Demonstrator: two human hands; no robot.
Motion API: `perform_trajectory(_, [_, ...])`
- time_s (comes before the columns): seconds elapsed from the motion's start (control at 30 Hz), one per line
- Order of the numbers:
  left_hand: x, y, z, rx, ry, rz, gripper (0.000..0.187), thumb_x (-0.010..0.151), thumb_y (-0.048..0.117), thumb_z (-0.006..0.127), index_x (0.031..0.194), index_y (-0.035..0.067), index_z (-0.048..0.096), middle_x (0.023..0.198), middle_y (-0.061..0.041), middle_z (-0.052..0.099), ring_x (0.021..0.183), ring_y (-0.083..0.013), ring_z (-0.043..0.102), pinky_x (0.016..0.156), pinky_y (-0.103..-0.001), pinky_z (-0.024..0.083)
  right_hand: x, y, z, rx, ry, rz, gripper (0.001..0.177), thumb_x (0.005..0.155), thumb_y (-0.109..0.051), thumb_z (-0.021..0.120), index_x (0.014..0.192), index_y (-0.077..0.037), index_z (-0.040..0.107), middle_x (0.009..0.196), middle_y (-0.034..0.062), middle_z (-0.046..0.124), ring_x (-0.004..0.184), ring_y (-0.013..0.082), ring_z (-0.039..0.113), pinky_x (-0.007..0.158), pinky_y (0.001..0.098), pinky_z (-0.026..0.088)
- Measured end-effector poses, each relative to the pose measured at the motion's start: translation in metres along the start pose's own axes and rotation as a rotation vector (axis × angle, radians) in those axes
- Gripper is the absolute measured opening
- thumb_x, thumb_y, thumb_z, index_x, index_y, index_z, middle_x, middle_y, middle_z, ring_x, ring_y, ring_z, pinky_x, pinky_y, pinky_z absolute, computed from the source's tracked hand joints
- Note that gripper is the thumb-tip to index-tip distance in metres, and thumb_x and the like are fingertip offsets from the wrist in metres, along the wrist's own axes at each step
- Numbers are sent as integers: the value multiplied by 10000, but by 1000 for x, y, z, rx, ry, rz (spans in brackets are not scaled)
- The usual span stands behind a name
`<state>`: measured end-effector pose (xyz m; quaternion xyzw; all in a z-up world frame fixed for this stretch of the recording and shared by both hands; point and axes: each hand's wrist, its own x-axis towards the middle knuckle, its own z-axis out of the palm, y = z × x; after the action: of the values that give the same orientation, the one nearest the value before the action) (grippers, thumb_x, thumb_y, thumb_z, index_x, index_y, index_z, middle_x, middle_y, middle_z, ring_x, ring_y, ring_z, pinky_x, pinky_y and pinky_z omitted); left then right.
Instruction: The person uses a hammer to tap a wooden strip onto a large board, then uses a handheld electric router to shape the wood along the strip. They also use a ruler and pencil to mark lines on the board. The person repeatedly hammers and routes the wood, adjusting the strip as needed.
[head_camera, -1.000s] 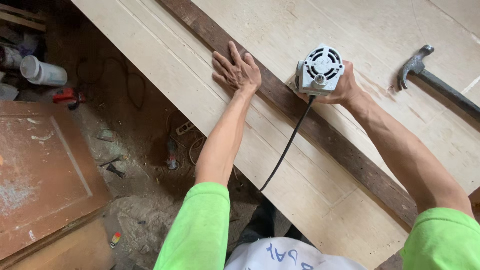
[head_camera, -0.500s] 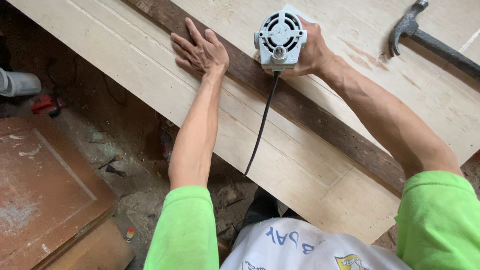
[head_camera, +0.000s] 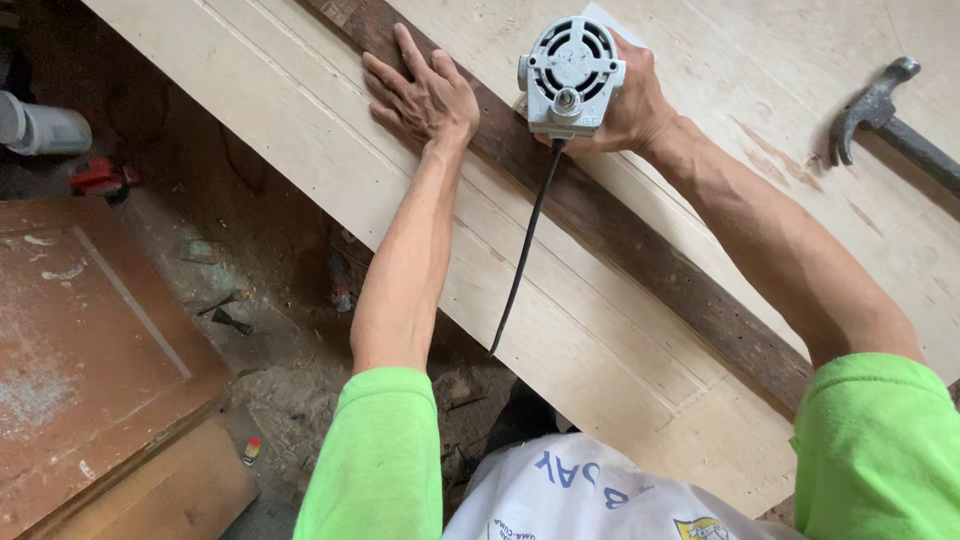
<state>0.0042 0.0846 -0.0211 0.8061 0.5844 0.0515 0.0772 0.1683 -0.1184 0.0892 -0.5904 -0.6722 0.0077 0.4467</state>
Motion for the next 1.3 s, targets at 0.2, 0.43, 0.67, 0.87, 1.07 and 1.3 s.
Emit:
perform_trajectory(0.2, [8, -1, 0, 9, 42, 0, 630, 1074, 532, 251, 1654, 301, 163, 1692, -301, 10, 1590, -454, 40, 1234, -630, 78, 13, 8, 11, -50, -18, 6, 589, 802, -426, 976, 1200, -65, 735, 1131, 103, 736, 1018, 255, 733, 923, 359, 634])
perform_trajectory(0.43, [16, -1, 0, -14, 81, -4, 629, 1073, 525, 284, 1648, 303, 160, 1679, -318, 11, 1576, -467, 51, 1230, -664, 51, 30, 14, 23, 2, -5, 21, 625, 796, -432, 980, 1215, -51, 714, 1149, 110, 730, 1030, 261, 734, 933, 364, 635])
perform_trajectory(0.67, [28, -3, -7, -18, 35, -27, 627, 1065, 513, 303, 1643, 318, 157, 1685, -310, 33, 1581, -458, 70, 1232, -631, 69, 48, 17, 32, -77, -27, -8, 591, 807, -426, 967, 1224, -80, 730, 1162, 93, 731, 1024, 263, 726, 913, 367, 619])
perform_trajectory(0.87, [50, -9, -5, 3, 56, -10, 623, 1073, 504, 319, 1647, 317, 163, 1674, -338, 32, 1582, -453, 65, 1246, -607, 96, 65, 32, 48, -44, -12, -1, 651, 806, -435, 967, 1267, -58, 702, 1221, 117, 707, 1088, 285, 718, 984, 383, 616])
perform_trajectory(1.07, [72, -16, -5, 2, 58, -1, 613, 1073, 500, 302, 1637, 305, 163, 1662, -343, 35, 1574, -455, 68, 1222, -591, 120, 77, 49, 64, -61, 0, -39, 803, 749, -506, 994, 1293, -16, 666, 1204, 142, 705, 1081, 293, 726, 1000, 376, 625])
perform_trajectory(1.3, [91, -21, -14, 11, 39, -4, 608, 1079, 487, 286, 1644, 294, 175, 1662, -344, 46, 1563, -451, 89, 1222, -560, 142, 93, 57, 77, -23, -2, -21, 815, 774, -484, 1025, 1324, -16, 649, 1211, 137, 708, 1071, 280, 741, 988, 361, 638])
